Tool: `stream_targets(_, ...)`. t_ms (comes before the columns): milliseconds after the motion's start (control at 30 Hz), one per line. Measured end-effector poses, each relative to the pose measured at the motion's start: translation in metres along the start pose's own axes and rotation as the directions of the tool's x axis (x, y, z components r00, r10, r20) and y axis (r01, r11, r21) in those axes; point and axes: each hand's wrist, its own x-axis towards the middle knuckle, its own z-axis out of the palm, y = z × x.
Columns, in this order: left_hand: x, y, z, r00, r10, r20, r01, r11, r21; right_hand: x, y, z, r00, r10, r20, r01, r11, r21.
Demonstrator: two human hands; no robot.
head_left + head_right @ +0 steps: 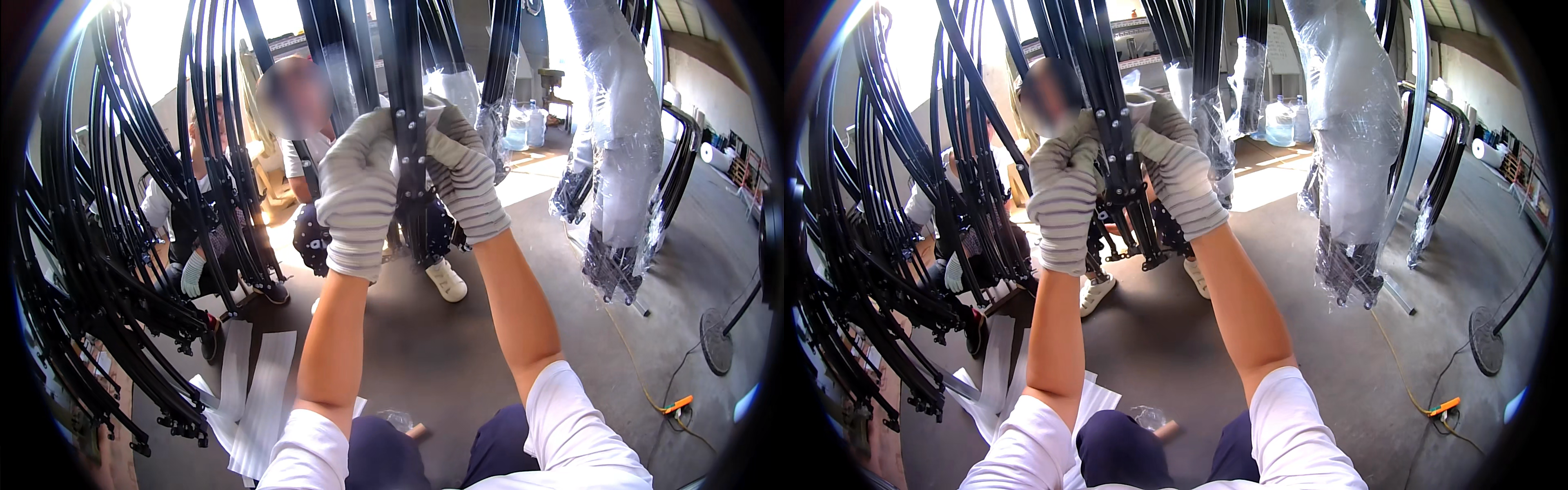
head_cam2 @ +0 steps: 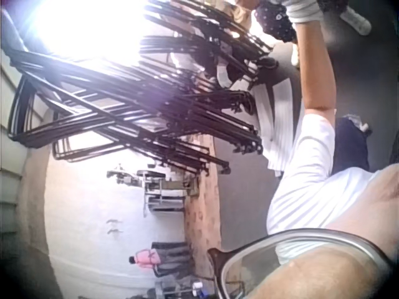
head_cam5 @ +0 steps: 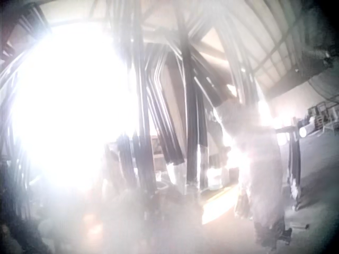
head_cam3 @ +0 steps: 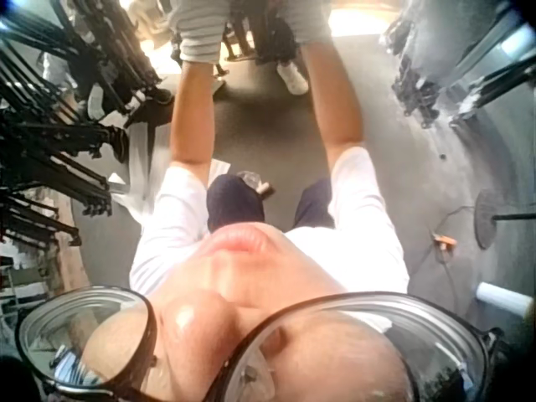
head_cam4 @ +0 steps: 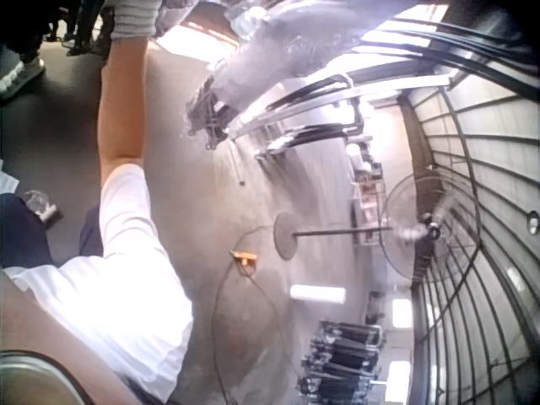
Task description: The person wraps black metal tubes in plastic film, handling them one by one while they are suspended on a rack.
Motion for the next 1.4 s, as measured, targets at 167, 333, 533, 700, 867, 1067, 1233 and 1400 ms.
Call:
stream_targets(167, -0.008, 0.0, -0.003, 0.988, 0.147, -0.049, -0.133, 0.967, 0.215, -0.001, -0.003, 0.019, 0.991, 0.124, -0.04, -0.121, 0.99, 0.07)
stream_targets(333, -0.014, 0.017, 0.006, 0.965, 0.245, -0.092, -0.205, 0.926, 0.318, -0.001, 0.0, 0.02, 0.997, 0.069, -0.019, -0.071, 0.989, -0.129)
stream_targets(533, -0.016, 0.017, 0.001, 0.961, 0.227, -0.16, -0.181, 0.948, 0.262, -0.004, -0.001, 0.032, 0.983, 0.177, -0.052, -0.183, 0.973, -0.138)
stream_targets(700, -0.022, 0.01, -0.004, 0.96, 0.205, -0.192, -0.148, 0.95, 0.276, -0.006, -0.01, 0.034, 0.967, 0.238, -0.087, -0.249, 0.956, -0.153)
stream_targets(867, -0.034, 0.005, -0.006, 0.971, 0.083, -0.226, -0.026, 0.97, 0.243, -0.011, -0.011, 0.038, 0.966, 0.256, -0.031, -0.257, 0.954, -0.151)
stream_targets(1067, -0.033, 0.006, -0.006, 0.974, 0.11, -0.199, -0.032, 0.932, 0.361, -0.011, -0.012, 0.039, 0.965, 0.257, -0.045, -0.261, 0.952, -0.158)
stream_targets(1233, -0.024, 0.013, -0.01, 0.985, 0.048, -0.164, 0.042, 0.863, 0.503, -0.014, -0.009, 0.039, 0.964, 0.263, -0.039, -0.266, 0.956, -0.126)
stream_targets(1400, -0.022, 0.004, -0.016, 0.992, -0.034, -0.125, 0.052, 0.989, 0.142, -0.024, -0.007, 0.042, 0.964, 0.252, -0.086, -0.264, 0.948, -0.177)
